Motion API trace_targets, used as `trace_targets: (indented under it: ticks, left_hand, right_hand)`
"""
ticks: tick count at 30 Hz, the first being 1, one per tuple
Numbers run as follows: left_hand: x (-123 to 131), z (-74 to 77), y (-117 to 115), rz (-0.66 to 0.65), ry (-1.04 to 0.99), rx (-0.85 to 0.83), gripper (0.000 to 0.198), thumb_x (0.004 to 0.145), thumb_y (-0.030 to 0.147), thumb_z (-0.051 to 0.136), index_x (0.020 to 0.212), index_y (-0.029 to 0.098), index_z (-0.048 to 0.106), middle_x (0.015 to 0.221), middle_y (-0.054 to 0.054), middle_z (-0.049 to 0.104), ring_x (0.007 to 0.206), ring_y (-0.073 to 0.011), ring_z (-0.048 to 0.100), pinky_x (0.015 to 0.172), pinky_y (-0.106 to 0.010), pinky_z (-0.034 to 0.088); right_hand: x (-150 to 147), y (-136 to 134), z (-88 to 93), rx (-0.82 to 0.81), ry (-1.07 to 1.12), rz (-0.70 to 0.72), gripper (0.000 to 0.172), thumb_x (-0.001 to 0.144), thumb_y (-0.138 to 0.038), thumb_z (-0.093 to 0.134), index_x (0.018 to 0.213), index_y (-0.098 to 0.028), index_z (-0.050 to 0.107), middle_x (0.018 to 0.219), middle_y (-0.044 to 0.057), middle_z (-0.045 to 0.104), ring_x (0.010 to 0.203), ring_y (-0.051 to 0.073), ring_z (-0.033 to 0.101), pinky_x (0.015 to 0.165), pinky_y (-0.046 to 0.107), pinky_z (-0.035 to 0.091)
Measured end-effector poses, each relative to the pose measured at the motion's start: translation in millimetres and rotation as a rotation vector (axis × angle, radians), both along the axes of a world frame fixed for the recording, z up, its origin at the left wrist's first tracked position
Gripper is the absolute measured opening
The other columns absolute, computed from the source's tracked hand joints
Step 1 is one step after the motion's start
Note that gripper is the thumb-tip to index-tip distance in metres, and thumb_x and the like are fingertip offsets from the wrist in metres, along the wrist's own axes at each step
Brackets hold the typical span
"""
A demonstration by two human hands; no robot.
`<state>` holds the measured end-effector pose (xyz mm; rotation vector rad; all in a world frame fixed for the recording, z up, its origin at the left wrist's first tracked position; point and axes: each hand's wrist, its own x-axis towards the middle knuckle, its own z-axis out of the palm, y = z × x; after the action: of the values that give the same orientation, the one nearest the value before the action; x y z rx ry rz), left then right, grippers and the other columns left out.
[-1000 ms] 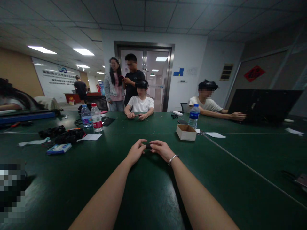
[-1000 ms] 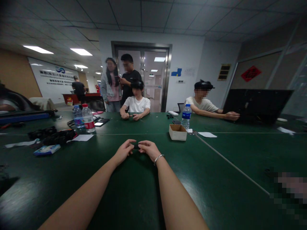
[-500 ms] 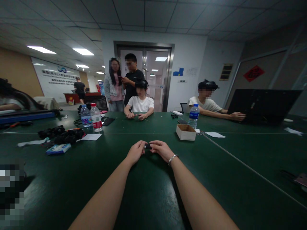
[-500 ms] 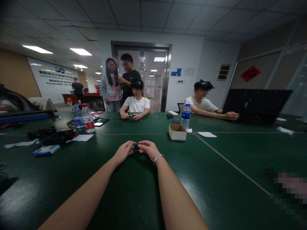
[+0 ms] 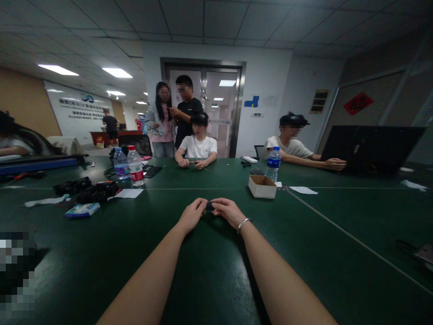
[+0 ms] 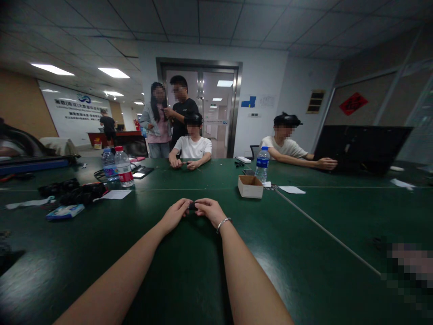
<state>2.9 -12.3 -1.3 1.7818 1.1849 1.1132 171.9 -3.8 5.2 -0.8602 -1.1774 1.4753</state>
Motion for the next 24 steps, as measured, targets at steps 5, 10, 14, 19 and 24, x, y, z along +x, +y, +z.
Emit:
trace_targets:
  ticks: [5, 10, 14, 19, 24]
  left_hand:
    - [-0.9, -0.1, 0.9, 0.026, -0.053, 0.029, 0.035, 0.076, 0.036, 0.051, 0.106, 0.02, 0.055, 0.084, -0.003, 0.056, 0.071, -0.0133, 0.052, 0.064, -0.023, 0.04]
    - [-0.8, 0.6, -0.1, -0.03, -0.039, 0.001, 0.037, 0.081, 0.044, 0.04, 0.102, 0.017, 0.057, 0.063, 0.001, 0.051, 0.059, -0.0123, 0.049, 0.058, -0.023, 0.039]
    - [-0.2, 4.3, -3.7, -0.015, 0.01, -0.027, 0.043, 0.082, 0.05, 0.035, 0.098, 0.018, 0.058, 0.066, 0.0, 0.055, 0.061, -0.0127, 0.05, 0.058, -0.023, 0.039]
    - [-0.8, 3.5, -1.9, 0.057, -0.068, -0.032, 0.037, 0.076, 0.043, 0.052, 0.104, 0.02, 0.056, 0.088, -0.005, 0.057, 0.071, -0.0138, 0.052, 0.061, -0.023, 0.04]
    - [-1.9, 0.7, 1.7, 0.05, -0.093, -0.034, 0.035, 0.076, 0.04, 0.053, 0.103, 0.018, 0.057, 0.079, -0.004, 0.057, 0.066, -0.0127, 0.051, 0.06, -0.022, 0.04]
  right_hand:
    - [0.4, -1.0, 1.5, -0.009, 0.008, -0.016, 0.018, 0.067, -0.009, 0.07, 0.083, -0.008, 0.063, 0.069, 0.005, 0.064, 0.052, 0.008, 0.059, 0.05, 0.013, 0.05]
    - [0.7, -3.5, 3.7, -0.007, -0.002, 0.015, 0.017, 0.066, -0.01, 0.071, 0.082, -0.008, 0.064, 0.073, 0.006, 0.064, 0.054, 0.008, 0.06, 0.05, 0.014, 0.05]
    - [0.1, -3.8, 4.1, -0.008, -0.003, -0.001, 0.016, 0.067, -0.009, 0.07, 0.082, -0.009, 0.064, 0.072, 0.006, 0.064, 0.054, 0.008, 0.059, 0.051, 0.014, 0.051]
    - [0.1, -2.1, 2.7, -0.007, 0.004, -0.026, 0.016, 0.067, -0.01, 0.07, 0.082, -0.009, 0.065, 0.07, 0.005, 0.063, 0.054, 0.009, 0.059, 0.05, 0.015, 0.051]
    - [1.1, -1.6, 1.9, 0.003, -0.013, -0.01, 0.017, 0.067, -0.011, 0.071, 0.083, -0.008, 0.064, 0.072, 0.006, 0.064, 0.055, 0.009, 0.06, 0.051, 0.015, 0.051]
